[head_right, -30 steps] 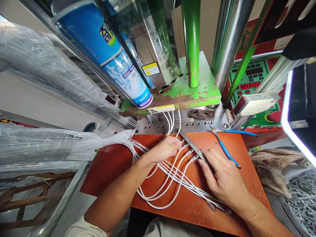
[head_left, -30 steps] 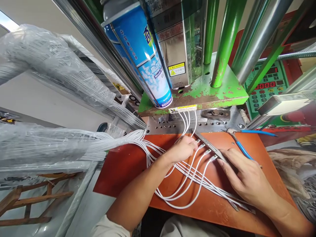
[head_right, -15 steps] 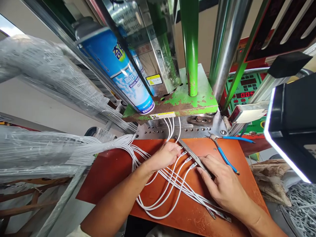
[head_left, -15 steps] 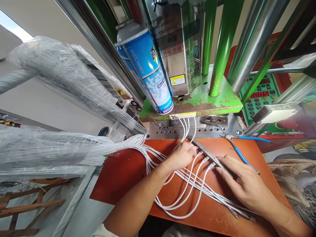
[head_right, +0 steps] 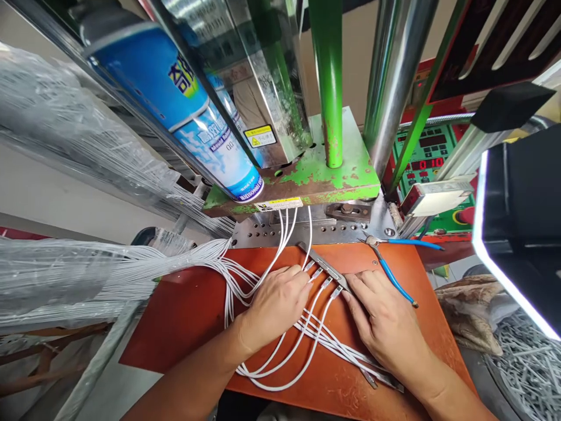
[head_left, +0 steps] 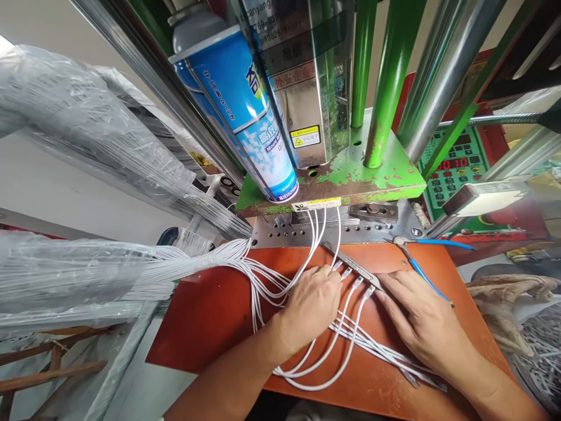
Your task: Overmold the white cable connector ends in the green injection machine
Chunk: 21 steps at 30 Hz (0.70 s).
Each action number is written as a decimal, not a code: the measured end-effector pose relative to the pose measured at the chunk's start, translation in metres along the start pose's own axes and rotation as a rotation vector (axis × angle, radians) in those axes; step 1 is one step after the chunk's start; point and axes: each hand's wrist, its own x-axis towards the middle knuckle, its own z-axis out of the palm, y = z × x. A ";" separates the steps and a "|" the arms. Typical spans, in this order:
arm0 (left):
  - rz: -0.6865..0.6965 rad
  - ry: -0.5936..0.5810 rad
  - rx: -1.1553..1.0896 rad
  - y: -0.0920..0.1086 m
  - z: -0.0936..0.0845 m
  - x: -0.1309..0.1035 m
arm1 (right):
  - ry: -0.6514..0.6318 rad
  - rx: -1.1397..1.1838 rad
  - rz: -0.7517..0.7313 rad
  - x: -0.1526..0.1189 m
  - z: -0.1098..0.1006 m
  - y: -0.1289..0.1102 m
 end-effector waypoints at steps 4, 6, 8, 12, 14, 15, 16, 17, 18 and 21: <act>0.004 0.067 -0.038 0.007 0.000 -0.002 | -0.010 -0.026 -0.006 0.002 0.004 0.002; 0.021 0.047 -0.058 0.013 0.000 -0.005 | -0.019 -0.031 -0.006 0.002 0.005 0.003; 0.023 0.018 -0.054 0.017 0.002 -0.007 | -0.027 -0.035 -0.006 0.001 0.005 0.004; 0.037 0.029 -0.077 0.016 0.013 -0.007 | -0.045 -0.041 -0.027 0.001 0.004 0.004; 0.029 0.051 -0.100 0.014 0.018 -0.007 | -0.058 -0.027 -0.038 0.002 0.003 0.004; 0.019 0.058 -0.105 0.014 0.020 -0.006 | -0.061 -0.018 -0.040 0.002 0.003 0.004; 0.009 0.061 -0.108 0.014 0.022 -0.006 | -0.061 -0.011 -0.040 0.002 0.003 0.004; 0.002 0.062 -0.110 0.014 0.023 -0.007 | -0.060 -0.006 -0.038 0.002 0.003 0.004; -0.002 0.063 -0.113 0.014 0.024 -0.007 | -0.058 -0.003 -0.037 0.002 0.003 0.004; -0.001 0.066 -0.125 0.016 0.024 -0.007 | -0.047 -0.007 -0.036 0.001 0.005 0.003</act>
